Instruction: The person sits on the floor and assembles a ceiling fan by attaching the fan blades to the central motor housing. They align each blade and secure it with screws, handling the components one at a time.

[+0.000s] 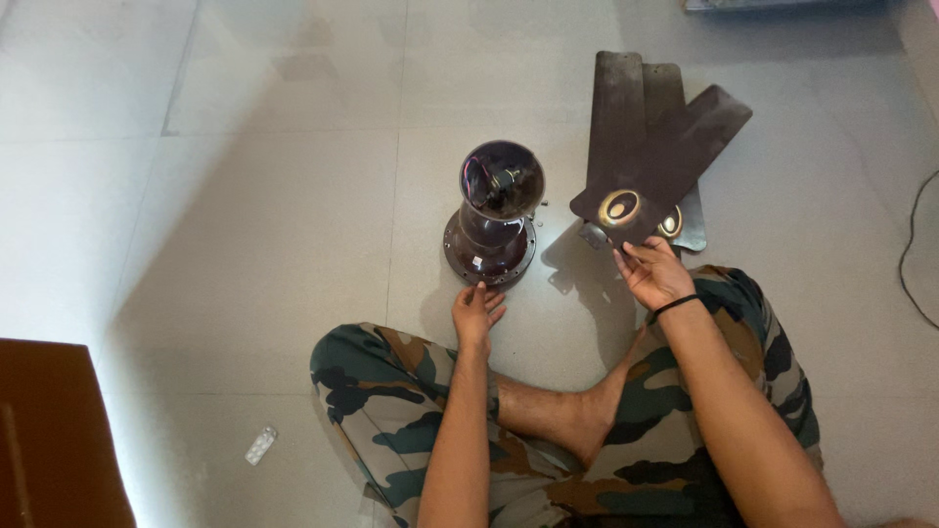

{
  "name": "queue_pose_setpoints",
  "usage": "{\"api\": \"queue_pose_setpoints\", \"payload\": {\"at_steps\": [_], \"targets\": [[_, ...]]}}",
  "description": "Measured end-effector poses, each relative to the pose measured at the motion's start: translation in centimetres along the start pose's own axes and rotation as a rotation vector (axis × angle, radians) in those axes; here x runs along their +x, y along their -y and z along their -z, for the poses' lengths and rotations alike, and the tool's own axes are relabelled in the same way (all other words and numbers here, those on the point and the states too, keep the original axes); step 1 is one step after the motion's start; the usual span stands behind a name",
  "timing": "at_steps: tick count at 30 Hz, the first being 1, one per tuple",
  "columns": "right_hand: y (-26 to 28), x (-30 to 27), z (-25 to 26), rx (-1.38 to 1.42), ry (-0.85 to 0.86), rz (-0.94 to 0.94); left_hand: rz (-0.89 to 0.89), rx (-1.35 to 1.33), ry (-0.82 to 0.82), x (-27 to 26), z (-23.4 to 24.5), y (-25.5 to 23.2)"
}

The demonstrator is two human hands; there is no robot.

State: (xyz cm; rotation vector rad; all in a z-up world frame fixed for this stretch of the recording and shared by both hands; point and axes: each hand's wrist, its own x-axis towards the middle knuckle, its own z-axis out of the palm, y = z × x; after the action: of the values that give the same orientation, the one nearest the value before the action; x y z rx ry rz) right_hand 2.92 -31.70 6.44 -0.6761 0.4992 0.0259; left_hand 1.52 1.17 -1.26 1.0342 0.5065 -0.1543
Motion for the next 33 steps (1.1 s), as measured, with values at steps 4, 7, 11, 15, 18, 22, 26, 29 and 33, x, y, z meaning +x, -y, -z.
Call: {"api": "queue_pose_setpoints", "payload": {"at_steps": [4, 7, 11, 15, 18, 22, 26, 29, 33], "targets": [[-0.7, 0.3, 0.2, 0.051, 0.008, 0.038, 0.03, 0.048, -0.013, -0.6, 0.0, -0.2], [-0.8, 0.1, 0.0, 0.099, -0.003, 0.082, 0.011, 0.028, -0.025, -0.7, -0.4, -0.6], [-0.8, -1.2, -0.3, 0.041, 0.013, 0.138, 0.016, 0.021, -0.041, -0.5, -0.5, -0.9], [-0.1, -2.1, -0.4, 0.063, 0.027, 0.147, 0.027, 0.005, -0.006, 0.0, -0.6, -0.8], [-0.1, -2.0, -0.8, 0.078, 0.025, 0.134, 0.046, 0.057, 0.014, -0.1, -0.5, -0.8], [-0.2, -2.2, -1.1, 0.064, 0.006, 0.121, 0.077, 0.129, 0.067, -0.5, -1.0, -0.6], [-0.4, -2.1, -1.1, 0.071, -0.023, 0.129, 0.153, 0.223, 0.166, -0.9, -1.7, -0.6], [-0.4, -1.9, -0.9, 0.066, -0.029, 0.148, 0.155, 0.221, 0.121, -1.2, -2.0, -0.7], [-0.6, -1.6, -0.7, 0.075, -0.027, 0.158, 0.121, 0.134, 0.015, -1.1, -1.8, -1.0]]}}
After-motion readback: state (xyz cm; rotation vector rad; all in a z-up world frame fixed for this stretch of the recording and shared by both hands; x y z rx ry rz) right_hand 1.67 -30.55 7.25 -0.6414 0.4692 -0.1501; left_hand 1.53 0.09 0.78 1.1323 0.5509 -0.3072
